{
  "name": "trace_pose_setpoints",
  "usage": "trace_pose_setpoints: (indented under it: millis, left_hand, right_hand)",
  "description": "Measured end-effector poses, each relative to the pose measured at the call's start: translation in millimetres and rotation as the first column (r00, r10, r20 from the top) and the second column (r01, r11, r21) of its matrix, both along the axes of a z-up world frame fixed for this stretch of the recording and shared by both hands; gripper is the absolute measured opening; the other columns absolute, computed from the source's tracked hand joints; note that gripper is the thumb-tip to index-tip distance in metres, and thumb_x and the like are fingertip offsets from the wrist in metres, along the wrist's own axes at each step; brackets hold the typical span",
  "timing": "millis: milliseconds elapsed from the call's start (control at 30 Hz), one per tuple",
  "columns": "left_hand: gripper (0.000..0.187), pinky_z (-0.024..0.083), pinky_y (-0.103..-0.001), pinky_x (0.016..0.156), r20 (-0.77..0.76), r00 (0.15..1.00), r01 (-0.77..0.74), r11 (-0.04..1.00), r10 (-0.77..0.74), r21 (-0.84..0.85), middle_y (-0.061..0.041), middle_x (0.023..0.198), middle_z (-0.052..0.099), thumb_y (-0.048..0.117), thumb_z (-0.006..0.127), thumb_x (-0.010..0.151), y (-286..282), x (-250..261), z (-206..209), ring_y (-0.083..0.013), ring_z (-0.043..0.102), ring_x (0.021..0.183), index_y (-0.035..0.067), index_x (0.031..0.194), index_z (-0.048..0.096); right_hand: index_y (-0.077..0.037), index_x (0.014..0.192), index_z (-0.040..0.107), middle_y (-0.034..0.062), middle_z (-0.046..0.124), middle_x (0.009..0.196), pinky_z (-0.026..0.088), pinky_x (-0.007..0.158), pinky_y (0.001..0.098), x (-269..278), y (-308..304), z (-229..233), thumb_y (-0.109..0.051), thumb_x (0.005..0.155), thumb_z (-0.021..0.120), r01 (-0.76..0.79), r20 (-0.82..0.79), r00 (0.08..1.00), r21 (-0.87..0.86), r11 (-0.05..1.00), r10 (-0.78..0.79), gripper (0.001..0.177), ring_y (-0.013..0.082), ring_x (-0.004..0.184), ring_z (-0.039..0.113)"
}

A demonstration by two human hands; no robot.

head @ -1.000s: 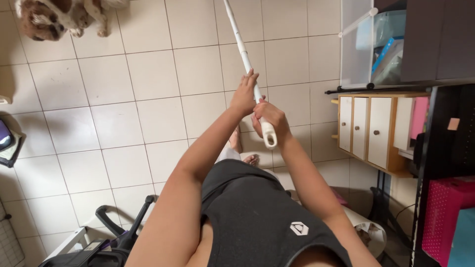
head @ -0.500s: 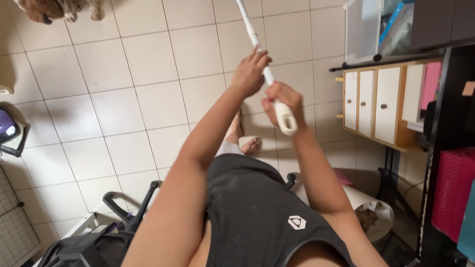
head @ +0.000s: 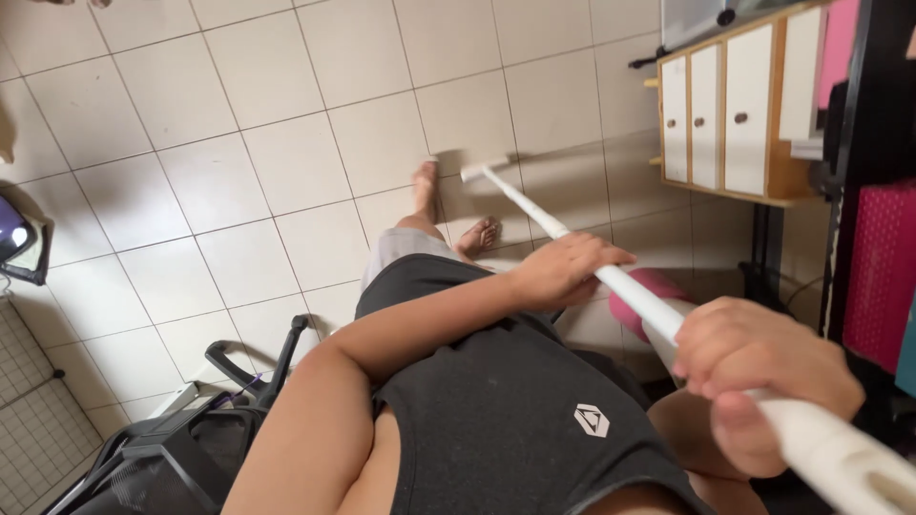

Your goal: Cleaning the floor using a long-handled lint roller and removing the dirty adhesive sheet.

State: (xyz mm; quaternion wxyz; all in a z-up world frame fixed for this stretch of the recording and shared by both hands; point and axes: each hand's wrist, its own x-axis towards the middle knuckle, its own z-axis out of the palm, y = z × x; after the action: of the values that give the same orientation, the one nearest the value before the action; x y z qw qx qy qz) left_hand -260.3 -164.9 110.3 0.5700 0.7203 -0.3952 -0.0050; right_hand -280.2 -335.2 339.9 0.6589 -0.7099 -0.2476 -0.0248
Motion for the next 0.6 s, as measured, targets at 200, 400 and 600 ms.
trace_pose_setpoints:
  millis: [200,400,600]
  left_hand:
    - [0.034,0.054,-0.046,0.092,-0.068,0.997,0.045,0.994,-0.038,0.099,-0.01,0.108,0.066,0.016,0.071,0.095,-8,-21,-61,-0.0329,0.068,0.106,0.009,0.122,0.051]
    - [0.031,0.056,-0.044,0.086,-0.053,0.998,-0.013,0.992,0.02,0.129,-0.008,0.101,0.066,0.014,0.074,0.092,23,14,-58,-0.0312,0.068,0.099,0.012,0.116,0.055]
    - [0.032,0.044,-0.052,0.116,-0.055,0.961,-0.25,0.939,0.27,0.236,-0.011,0.107,0.066,-0.002,0.069,0.083,87,69,-112,-0.0362,0.061,0.112,0.01,0.11,0.057]
  right_hand:
    - [-0.007,0.073,0.056,0.0037,0.061,0.064,0.058,0.061,0.0336,-1,-3,9,-0.017,0.089,0.062,-0.107,0.016,0.994,-0.018,0.994,0.108,0.02,0.0176,0.056,0.065]
    - [-0.009,0.07,0.055,0.0024,0.06,0.064,0.056,0.059,0.032,-10,29,1,-0.011,0.079,0.066,0.073,0.005,0.997,0.041,0.996,-0.073,0.013,0.0171,0.055,0.064]
    - [0.0,0.078,0.06,0.0129,0.064,0.078,0.053,0.063,0.0368,-5,77,-80,-0.006,0.076,0.064,0.151,0.148,0.983,-0.298,0.942,-0.111,0.008,0.0254,0.066,0.066]
